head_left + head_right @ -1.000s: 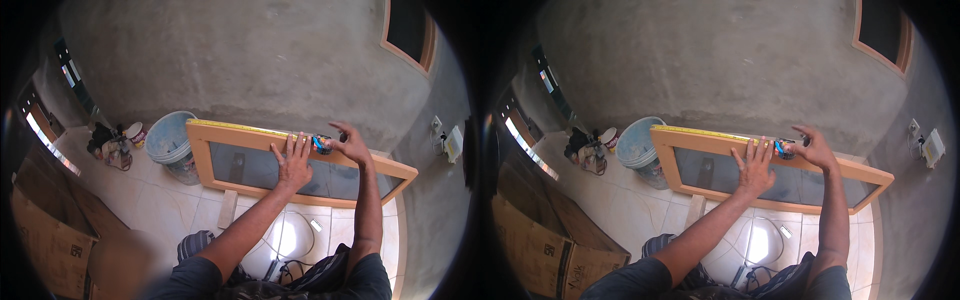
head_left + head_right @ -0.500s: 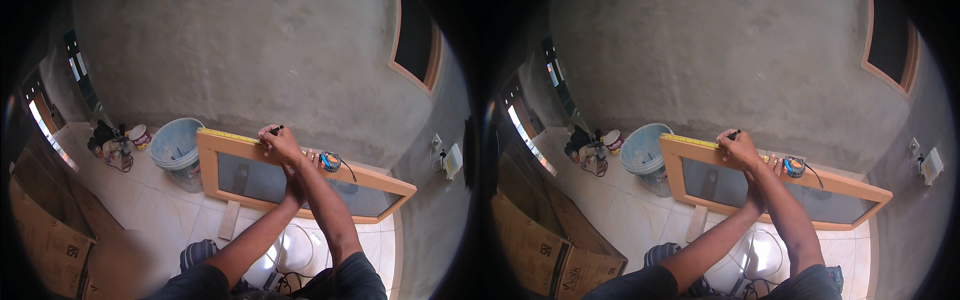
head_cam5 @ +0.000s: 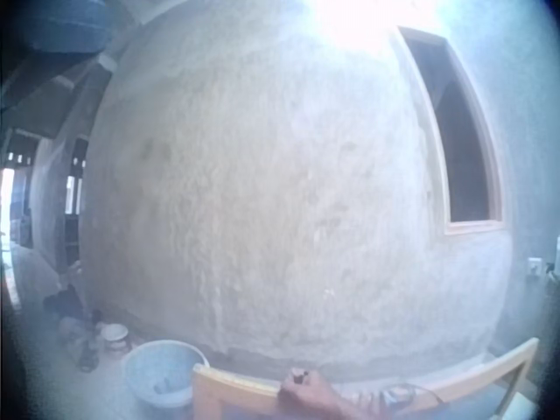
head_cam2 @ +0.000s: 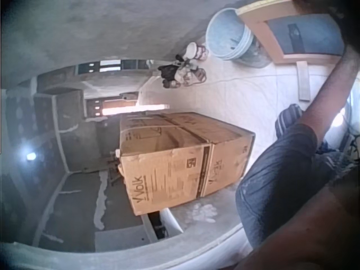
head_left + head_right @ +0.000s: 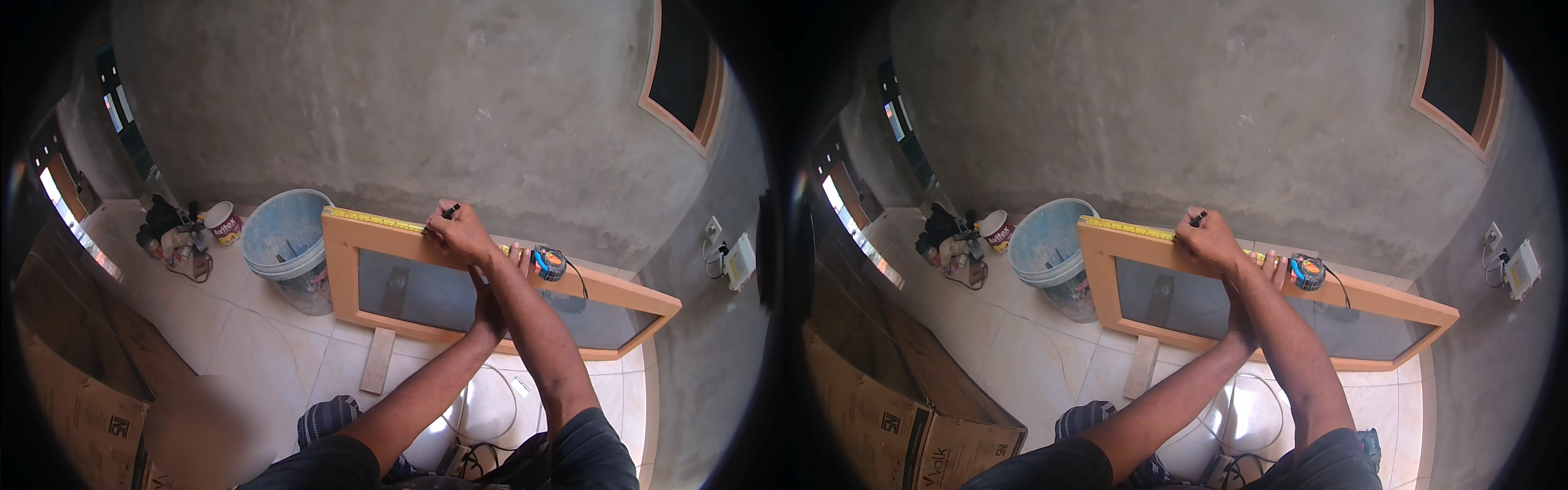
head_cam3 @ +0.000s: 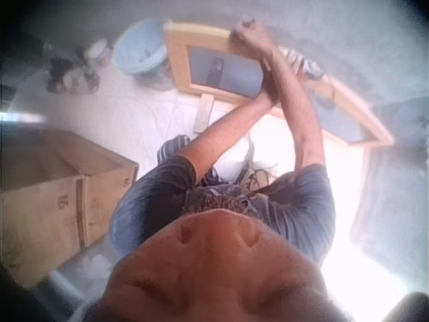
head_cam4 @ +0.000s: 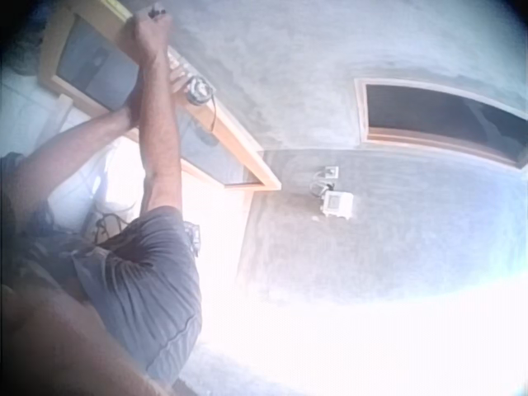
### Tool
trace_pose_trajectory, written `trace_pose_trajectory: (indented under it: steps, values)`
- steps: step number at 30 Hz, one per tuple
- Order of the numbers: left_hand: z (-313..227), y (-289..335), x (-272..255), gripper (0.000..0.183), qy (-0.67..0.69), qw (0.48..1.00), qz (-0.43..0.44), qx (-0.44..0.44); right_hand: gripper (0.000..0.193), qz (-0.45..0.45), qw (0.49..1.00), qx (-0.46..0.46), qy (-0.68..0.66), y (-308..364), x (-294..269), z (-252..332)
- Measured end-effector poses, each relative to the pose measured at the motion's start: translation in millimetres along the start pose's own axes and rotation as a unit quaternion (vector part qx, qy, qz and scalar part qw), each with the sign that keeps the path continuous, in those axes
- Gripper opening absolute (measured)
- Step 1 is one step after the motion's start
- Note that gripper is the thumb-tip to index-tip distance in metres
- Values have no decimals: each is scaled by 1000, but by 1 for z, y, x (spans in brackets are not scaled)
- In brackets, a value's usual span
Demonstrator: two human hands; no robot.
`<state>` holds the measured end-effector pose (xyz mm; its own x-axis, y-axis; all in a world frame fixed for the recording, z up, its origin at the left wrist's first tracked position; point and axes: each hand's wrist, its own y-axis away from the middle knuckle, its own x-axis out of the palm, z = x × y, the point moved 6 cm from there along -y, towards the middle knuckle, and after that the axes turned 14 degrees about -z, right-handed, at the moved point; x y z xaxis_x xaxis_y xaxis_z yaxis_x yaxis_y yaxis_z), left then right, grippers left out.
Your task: The person measures a wooden cabinet frame using a tape measure and marks it with a pen. They then position a metal hinge on the frame and mark the screw holes. The person retrieves a drill from a bucket and prepares to install the hinge.
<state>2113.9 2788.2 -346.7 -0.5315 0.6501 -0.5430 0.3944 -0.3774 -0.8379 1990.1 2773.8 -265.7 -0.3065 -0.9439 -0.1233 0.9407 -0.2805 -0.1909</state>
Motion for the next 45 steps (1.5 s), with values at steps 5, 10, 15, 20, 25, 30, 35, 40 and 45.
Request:
trace_pose_trajectory:
  steps: [5, 10, 15, 20, 25, 30, 35, 40, 45]
  values:
    - [-1, 1, 5, 75, 16, 1000, 17, -5, 9, -5, 1000, -19, -16, 0, 0, -2]
    - [-3, 1, 6, 80, 2, 1000, 7, 2, 10, -10, 999, -37, -7, -1, 0, -4]
    - [-1, 2, 8, 79, 44, 999, 18, -6, 11, -10, 999, -40, 6, -2, 1, -4]
    - [-1, 3, 10, 79, 52, 999, 7, -10, 11, -6, 999, -37, -3, 0, 3, -2]
    - [0, 3, 4, 79, 47, 999, 7, -9, 11, 10, 1000, -26, 12, 3, 3, 1]
    - [0, 1, 4, 79, 56, 998, 3, -10, 12, 2, 999, -43, 22, 0, 3, -2]
    - [-3, 1, 0, 78, 73, 997, 9, -14, 12, 3, 999, -42, 17, 0, -1, -6]
    - [-1, 3, 6, 78, 72, 997, 1, -15, 13, -12, 999, -45, 22, 0, 3, -3]
    - [0, 5, 10, 78, 52, 998, 14, -14, 12, -2, 999, -38, 3, 1, 4, -2]
